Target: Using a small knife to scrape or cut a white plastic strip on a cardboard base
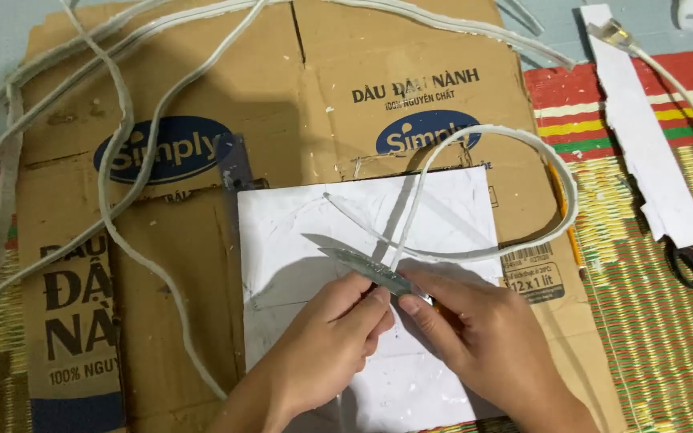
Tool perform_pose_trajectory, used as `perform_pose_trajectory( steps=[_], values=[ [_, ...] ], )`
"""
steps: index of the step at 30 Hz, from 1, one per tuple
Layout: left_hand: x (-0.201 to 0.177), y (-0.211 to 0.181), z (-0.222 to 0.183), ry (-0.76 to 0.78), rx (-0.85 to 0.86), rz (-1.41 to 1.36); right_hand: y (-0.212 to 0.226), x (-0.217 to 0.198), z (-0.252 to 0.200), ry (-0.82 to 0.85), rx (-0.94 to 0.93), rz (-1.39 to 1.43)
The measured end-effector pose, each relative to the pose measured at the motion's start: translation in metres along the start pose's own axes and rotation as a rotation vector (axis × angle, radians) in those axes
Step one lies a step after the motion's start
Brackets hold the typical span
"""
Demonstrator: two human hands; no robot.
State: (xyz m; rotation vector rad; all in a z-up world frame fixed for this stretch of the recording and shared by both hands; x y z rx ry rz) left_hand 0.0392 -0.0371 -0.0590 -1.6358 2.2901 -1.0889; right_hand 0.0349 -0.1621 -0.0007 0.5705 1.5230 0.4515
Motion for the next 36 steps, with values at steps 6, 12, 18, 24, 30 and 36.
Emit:
perform_pose_trajectory(
  steps=[6, 12, 18, 24, 30, 36],
  values=[
    [0.0, 0.004, 0.008, 0.052, 0.072, -0.112, 0.003, 0.002, 0.003, 0.072, -0.101, -0.029],
    [0.001, 0.012, 0.01, 0.091, 0.048, -0.2, -0.004, 0.007, 0.003, 0.126, -0.056, -0.141],
    [-0.001, 0.013, 0.003, 0.034, -0.072, -0.287, -0.005, 0.013, 0.001, 0.157, -0.064, -0.191],
    [0.002, 0.025, 0.006, 0.06, -0.106, -0.45, 0.002, 0.014, -0.002, 0.169, -0.101, -0.177],
    [0.011, 0.021, 0.008, 0.291, -0.053, -0.512, 0.001, 0.015, 0.0, 0.225, -0.13, -0.19],
    [0.016, 0.019, 0.005, 0.327, -0.08, -0.48, 0.003, 0.014, 0.001, 0.223, -0.138, -0.153]
  ],
)
Point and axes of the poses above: each hand's wrist, its own z-axis towards the middle knuckle, its own x-axis out of the palm, y = z × x, the point moved 8 cm from there along z, towards the middle knuckle, and after that the axes turned 1 degree about y, right-handed, at the moved point
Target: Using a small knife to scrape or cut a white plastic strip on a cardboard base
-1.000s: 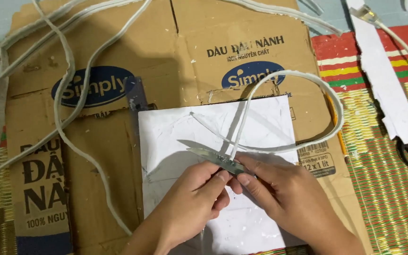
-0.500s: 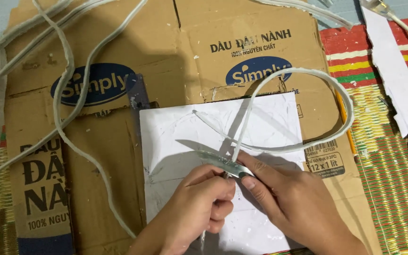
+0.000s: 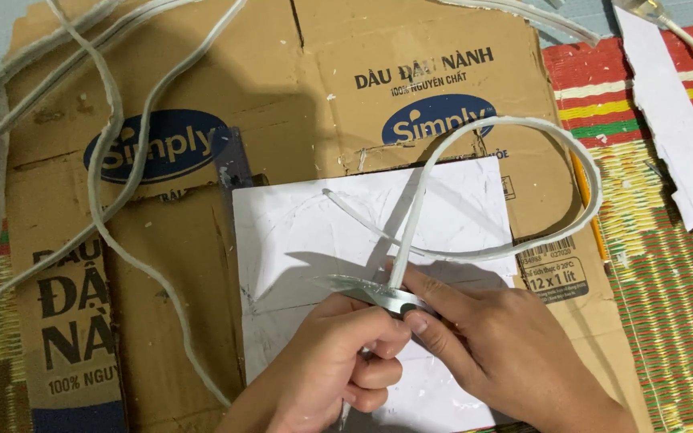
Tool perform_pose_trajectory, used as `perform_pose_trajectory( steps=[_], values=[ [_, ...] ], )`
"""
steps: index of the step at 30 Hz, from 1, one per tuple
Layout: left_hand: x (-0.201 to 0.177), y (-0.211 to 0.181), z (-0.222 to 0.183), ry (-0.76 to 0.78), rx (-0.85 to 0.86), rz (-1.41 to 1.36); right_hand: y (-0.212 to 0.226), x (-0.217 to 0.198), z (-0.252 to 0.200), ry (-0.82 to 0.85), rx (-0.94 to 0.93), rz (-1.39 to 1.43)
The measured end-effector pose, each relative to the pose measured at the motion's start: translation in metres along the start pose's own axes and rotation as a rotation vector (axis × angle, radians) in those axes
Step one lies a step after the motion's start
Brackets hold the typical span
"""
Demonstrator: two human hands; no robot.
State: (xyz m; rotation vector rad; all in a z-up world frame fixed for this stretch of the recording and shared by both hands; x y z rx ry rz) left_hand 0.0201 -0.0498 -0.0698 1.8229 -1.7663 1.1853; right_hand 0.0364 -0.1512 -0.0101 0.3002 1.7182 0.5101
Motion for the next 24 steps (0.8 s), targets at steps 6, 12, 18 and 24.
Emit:
perform_pose_trajectory(
  steps=[6, 12, 18, 24],
  values=[
    [-0.003, -0.001, -0.004, -0.223, -0.021, 0.012, -0.007, 0.003, -0.002, -0.058, 0.129, -0.042],
    [0.001, -0.003, 0.002, -0.08, 0.114, 0.233, -0.006, -0.001, 0.002, 0.007, 0.09, 0.018],
    [0.0, -0.002, 0.0, -0.17, 0.077, 0.241, -0.007, -0.004, 0.002, -0.056, 0.111, 0.045],
    [0.0, -0.003, -0.002, -0.197, 0.075, 0.276, -0.011, -0.002, 0.004, 0.053, 0.139, 0.067]
  ],
)
Point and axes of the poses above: each hand's wrist, its own z-axis towards the middle knuckle, its own x-axis out of the palm, y = z × x, the point moved 8 cm from there along z, towards the middle knuckle, and after that the axes turned 1 degree about y, right-handed, at the moved point
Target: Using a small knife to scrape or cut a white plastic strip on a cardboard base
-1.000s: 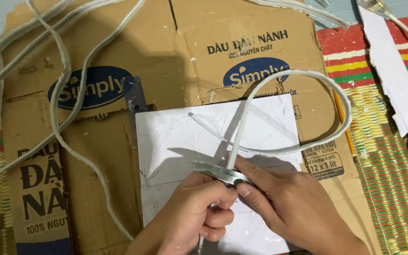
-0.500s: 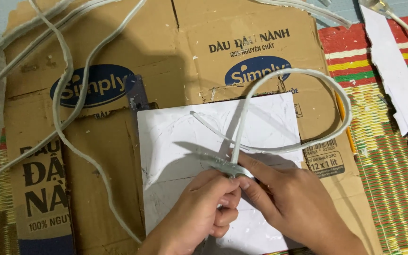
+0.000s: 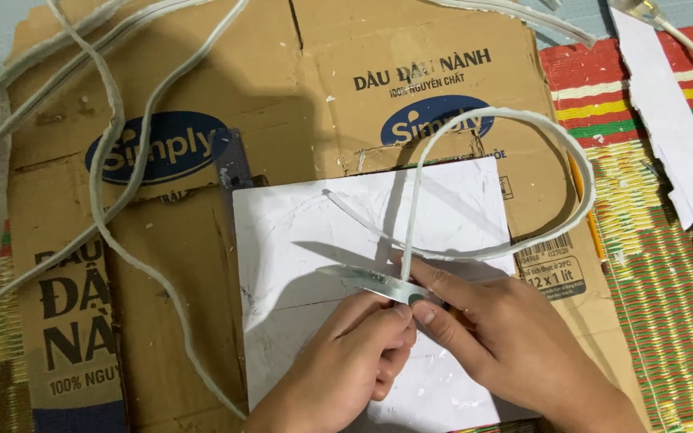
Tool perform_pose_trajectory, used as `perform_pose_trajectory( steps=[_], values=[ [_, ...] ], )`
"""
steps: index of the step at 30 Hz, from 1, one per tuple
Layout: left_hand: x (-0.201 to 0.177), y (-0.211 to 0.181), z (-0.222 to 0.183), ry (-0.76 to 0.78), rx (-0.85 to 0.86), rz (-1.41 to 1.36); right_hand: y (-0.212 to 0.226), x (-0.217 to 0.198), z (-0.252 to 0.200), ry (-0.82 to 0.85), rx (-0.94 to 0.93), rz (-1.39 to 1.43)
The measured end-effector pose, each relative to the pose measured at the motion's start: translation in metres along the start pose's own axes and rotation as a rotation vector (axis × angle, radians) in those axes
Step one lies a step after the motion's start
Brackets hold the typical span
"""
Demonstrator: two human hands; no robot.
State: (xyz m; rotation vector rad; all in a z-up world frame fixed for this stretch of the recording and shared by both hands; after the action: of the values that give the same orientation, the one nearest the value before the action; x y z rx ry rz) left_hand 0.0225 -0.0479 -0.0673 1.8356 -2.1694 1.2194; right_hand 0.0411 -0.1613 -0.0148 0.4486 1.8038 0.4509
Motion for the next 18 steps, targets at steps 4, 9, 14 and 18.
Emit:
perform_pose_trajectory(
  steps=[4, 9, 14, 18],
  values=[
    [-0.001, 0.003, -0.001, -0.043, -0.021, -0.024, 0.002, -0.001, 0.0, -0.054, -0.015, 0.007],
    [0.005, -0.007, -0.003, 0.005, 0.135, 0.127, 0.0, -0.005, 0.0, -0.105, 0.047, 0.08],
    [-0.002, -0.012, -0.002, -0.175, 0.097, 0.226, -0.011, 0.007, -0.007, 0.008, 0.22, 0.016],
    [-0.008, -0.01, -0.004, -0.271, 0.026, 0.335, -0.022, 0.015, -0.025, 0.004, 0.373, 0.073]
  ],
)
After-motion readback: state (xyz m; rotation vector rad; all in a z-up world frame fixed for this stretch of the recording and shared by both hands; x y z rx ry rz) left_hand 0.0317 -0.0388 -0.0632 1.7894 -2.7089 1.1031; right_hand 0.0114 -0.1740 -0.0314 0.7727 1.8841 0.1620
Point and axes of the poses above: each hand's wrist, its own z-axis towards the middle knuckle, its own x-axis out of the palm, y = z × x, the point moved 8 cm from there along z, towards the middle knuckle, and after that the axes turned 1 degree about y, right-handed, at the moved point
